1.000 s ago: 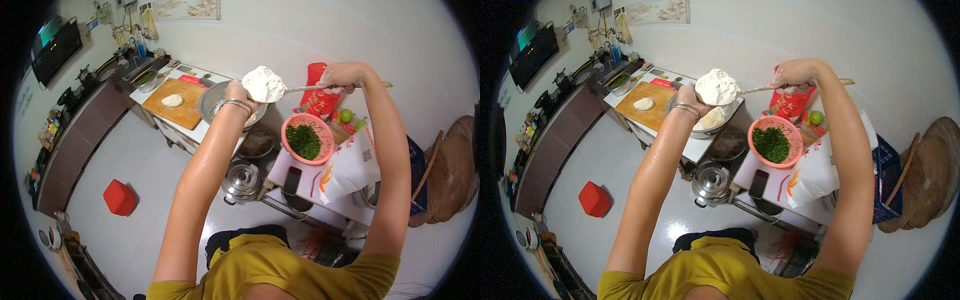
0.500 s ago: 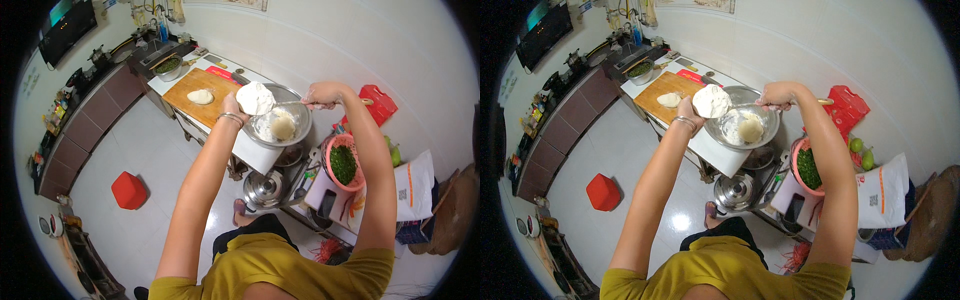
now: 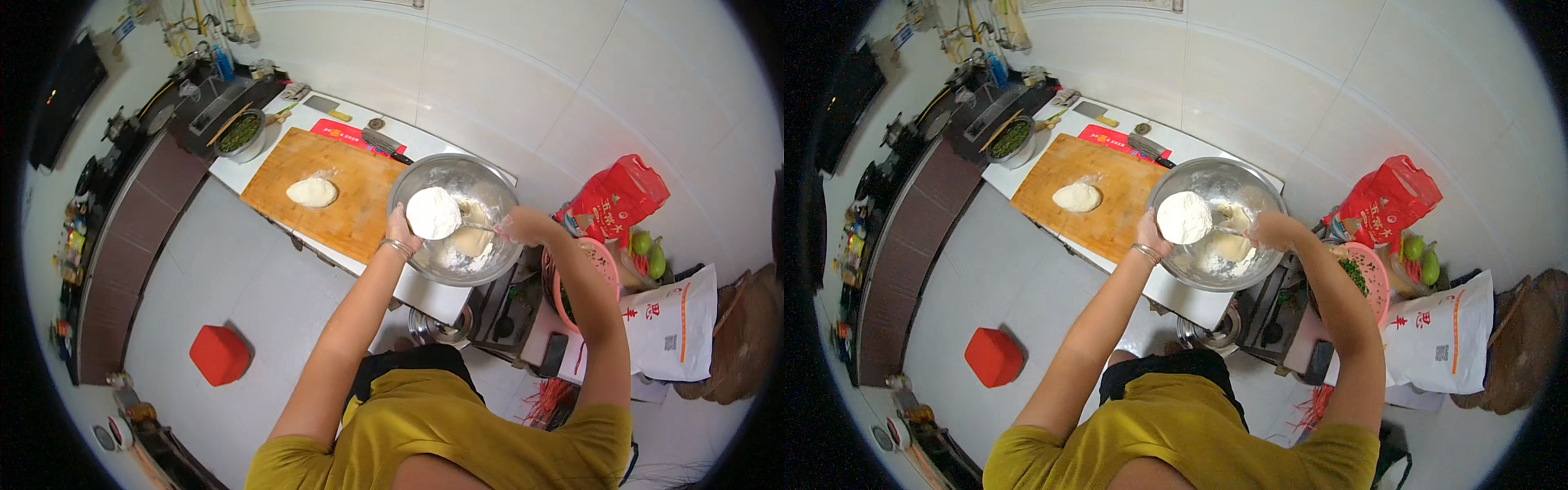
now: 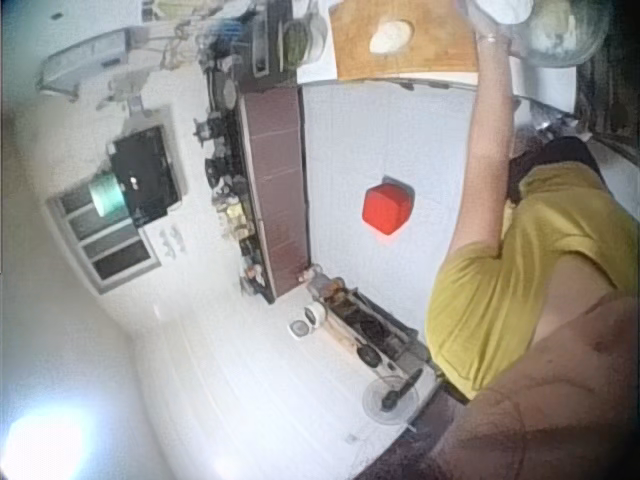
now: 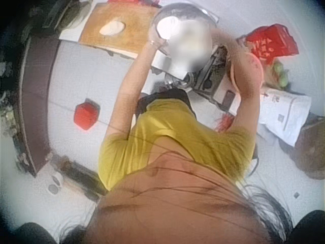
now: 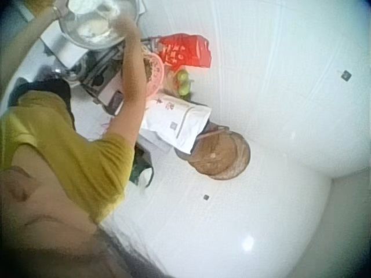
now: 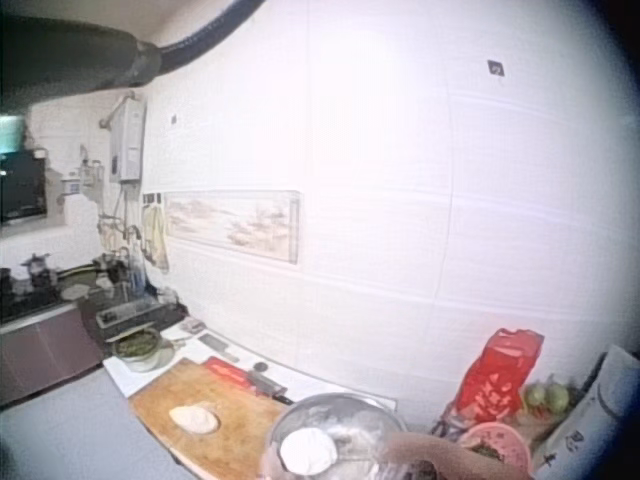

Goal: The person kneads a ball of dough in a metal bowl, then transfers it to a wooden cutting board. They add flour from a bag using a spoon and continue kneading the dough on the board, incorporating the flour until the dough is smooth.

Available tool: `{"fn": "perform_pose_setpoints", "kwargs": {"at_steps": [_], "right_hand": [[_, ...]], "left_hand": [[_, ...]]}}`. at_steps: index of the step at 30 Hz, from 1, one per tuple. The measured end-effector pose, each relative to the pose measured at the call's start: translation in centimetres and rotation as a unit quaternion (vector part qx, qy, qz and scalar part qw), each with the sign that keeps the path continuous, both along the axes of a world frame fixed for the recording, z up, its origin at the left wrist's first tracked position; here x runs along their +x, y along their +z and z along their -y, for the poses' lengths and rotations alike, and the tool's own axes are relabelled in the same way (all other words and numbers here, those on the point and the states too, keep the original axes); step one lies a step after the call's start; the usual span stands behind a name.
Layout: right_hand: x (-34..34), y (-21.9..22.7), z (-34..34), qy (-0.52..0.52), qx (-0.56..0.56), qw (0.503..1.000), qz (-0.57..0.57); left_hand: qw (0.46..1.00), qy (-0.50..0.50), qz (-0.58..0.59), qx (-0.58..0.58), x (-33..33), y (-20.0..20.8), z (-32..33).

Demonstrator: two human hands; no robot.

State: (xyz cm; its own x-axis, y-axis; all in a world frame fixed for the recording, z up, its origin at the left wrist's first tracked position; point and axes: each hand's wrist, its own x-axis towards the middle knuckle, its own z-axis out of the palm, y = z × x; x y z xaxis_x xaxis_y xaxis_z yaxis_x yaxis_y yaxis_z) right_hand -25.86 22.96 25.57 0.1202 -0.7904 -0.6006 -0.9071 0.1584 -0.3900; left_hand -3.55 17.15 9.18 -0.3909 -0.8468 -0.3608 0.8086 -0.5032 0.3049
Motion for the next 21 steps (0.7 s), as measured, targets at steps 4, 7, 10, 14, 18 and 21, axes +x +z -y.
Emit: {"fn": "perform_pose_setpoints", "kwargs": {"at_steps": [4,7,10,14,18,21], "right_hand": [[-0.7,-4.6,0.8,0.012,-0.054,0.998,0.008],[1.4,-5.9,-0.6,-0.111,-0.081,0.99,0.036],[3.8,-8.3,-1.6,-0.249,-0.064,0.963,0.073],[8.3,-10.0,-2.3,-0.374,-0.061,0.92,0.1],[11.9,-12.6,-3.7,-0.442,-0.088,0.884,0.125],[14.5,-12.4,-4.0,-0.509,-0.064,0.845,0.152]], "left_hand": [[0.999,-0.042,-0.014,-0.003,0.1,-3.3,3.1],[0.996,-0.084,0.016,0.027,0.4,-3.7,4.6],[0.986,-0.156,0.044,0.044,1.1,-3.4,5.9],[0.969,-0.233,0.025,0.071,3.2,-3.9,7.9],[0.952,-0.283,-0.042,0.111,4.8,-4.8,9.1],[0.945,-0.308,-0.033,0.103,5.2,-5.6,9.3]]}}
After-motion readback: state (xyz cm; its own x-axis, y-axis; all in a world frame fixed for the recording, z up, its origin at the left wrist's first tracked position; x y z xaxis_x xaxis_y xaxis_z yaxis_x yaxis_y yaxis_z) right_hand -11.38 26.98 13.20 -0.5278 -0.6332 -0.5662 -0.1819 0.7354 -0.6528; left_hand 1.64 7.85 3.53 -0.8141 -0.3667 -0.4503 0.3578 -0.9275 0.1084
